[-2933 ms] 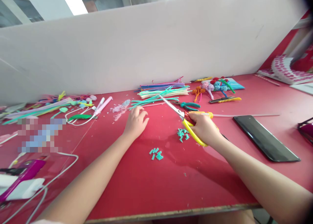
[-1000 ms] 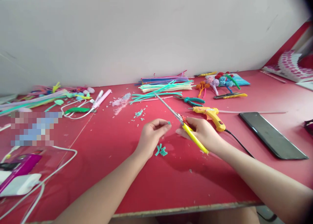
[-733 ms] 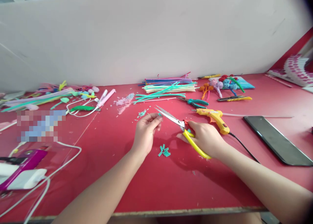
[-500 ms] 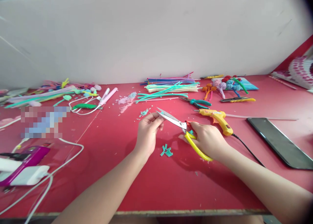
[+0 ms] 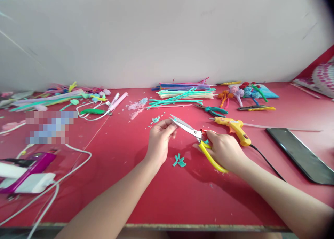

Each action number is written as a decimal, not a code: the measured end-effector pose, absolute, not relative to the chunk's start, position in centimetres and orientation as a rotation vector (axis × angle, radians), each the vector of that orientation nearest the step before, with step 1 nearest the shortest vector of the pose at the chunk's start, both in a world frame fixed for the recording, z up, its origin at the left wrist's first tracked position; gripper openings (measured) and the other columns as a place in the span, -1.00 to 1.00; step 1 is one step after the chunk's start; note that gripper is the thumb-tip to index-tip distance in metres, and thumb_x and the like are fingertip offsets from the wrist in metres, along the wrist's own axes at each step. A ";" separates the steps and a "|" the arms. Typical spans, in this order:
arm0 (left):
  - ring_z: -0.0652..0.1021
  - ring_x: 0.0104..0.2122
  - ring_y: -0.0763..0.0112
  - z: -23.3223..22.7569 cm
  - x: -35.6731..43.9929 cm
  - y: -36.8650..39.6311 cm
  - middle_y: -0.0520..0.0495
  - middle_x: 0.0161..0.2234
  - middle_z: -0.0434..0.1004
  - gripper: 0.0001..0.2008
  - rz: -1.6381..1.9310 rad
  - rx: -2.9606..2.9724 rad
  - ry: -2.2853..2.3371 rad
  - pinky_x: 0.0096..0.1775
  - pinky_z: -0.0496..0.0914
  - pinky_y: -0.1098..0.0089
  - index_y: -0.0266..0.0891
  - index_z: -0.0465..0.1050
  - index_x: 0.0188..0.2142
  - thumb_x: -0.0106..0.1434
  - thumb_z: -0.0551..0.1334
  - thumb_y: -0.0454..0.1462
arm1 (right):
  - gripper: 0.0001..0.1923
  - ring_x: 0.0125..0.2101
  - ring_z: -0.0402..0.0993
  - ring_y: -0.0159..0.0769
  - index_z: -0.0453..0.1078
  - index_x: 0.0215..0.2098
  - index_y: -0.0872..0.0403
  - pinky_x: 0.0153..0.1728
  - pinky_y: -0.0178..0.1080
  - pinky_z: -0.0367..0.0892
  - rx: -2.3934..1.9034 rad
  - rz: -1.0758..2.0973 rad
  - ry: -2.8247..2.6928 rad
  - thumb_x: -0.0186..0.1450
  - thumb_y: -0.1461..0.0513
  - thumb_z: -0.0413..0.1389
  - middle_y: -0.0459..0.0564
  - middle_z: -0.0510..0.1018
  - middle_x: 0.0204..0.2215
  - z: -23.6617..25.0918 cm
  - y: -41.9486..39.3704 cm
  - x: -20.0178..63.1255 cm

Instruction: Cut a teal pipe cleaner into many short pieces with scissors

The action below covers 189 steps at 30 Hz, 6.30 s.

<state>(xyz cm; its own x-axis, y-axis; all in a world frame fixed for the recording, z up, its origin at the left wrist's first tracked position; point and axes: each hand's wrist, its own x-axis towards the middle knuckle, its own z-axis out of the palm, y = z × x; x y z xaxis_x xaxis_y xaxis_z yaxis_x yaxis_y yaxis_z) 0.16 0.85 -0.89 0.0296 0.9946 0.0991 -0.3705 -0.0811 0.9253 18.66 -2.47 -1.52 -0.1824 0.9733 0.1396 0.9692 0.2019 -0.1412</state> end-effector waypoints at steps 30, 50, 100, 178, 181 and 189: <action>0.34 -0.54 0.58 -1.1 0.7 0.4 0.03 -0.54 0.35 -0.87 1.084 1.074 0.884 -0.50 0.21 0.52 -0.29 0.43 -0.42 0.03 0.23 -0.26 | -0.70 -0.66 0.10 -0.47 0.18 -0.59 0.08 -0.64 -0.37 -0.08 -1.779 0.445 -1.970 0.12 0.03 -0.05 -0.15 0.27 -0.70 -1.7 -1.9 18.8; 0.33 -0.54 0.50 -1.1 1.8 -1.1 0.02 -0.54 0.33 -0.92 0.817 1.544 0.960 -0.51 0.21 0.48 -0.24 0.41 -0.52 0.02 0.22 -0.27 | -0.84 -0.67 0.15 -0.50 0.25 -0.49 0.10 -0.67 -0.40 -0.01 -1.585 1.005 -1.767 0.10 0.16 -0.03 -0.20 0.24 -0.69 -0.2 -2.8 18.2; 0.30 -0.53 0.61 -0.5 0.0 1.0 0.03 -0.53 0.32 -0.95 1.375 0.978 0.776 -0.49 0.21 0.54 -0.28 0.45 -0.45 0.02 0.23 -0.35 | -0.60 -0.69 0.18 -0.42 0.17 -0.49 0.06 -0.63 -0.35 -0.16 -1.782 0.097 -2.321 0.19 -0.08 -0.18 -0.11 0.32 -0.70 -1.8 -2.4 19.1; 0.35 -0.56 0.62 -1.2 -0.1 1.1 0.05 -0.55 0.36 -0.94 1.398 0.944 0.830 -0.50 0.23 0.55 -0.30 0.42 -0.46 0.00 0.23 -0.36 | -0.56 -0.66 0.25 -0.36 0.25 -0.44 0.05 -0.63 -0.33 -0.14 -1.841 0.102 -2.302 0.16 -0.11 -0.17 -0.07 0.38 -0.67 -1.5 -2.2 19.0; 0.35 -0.55 0.62 -1.2 -0.1 1.1 0.05 -0.54 0.35 -0.94 1.396 0.953 0.825 -0.50 0.23 0.55 -0.31 0.42 -0.46 0.00 0.22 -0.36 | -0.55 -0.66 0.25 -0.36 0.25 -0.45 0.06 -0.63 -0.32 -0.15 -1.848 0.106 -2.301 0.16 -0.12 -0.18 -0.07 0.37 -0.68 -1.5 -2.2 19.0; 0.34 -0.56 0.62 -1.0 -0.1 1.1 0.06 -0.56 0.34 -0.96 1.393 0.946 0.840 -0.51 0.22 0.56 -0.29 0.42 -0.49 -0.01 0.23 -0.35 | -0.55 -0.68 0.24 -0.37 0.22 -0.49 0.06 -0.63 -0.32 -0.16 -1.836 0.079 -2.313 0.17 -0.11 -0.20 -0.06 0.36 -0.70 -1.7 -2.2 19.1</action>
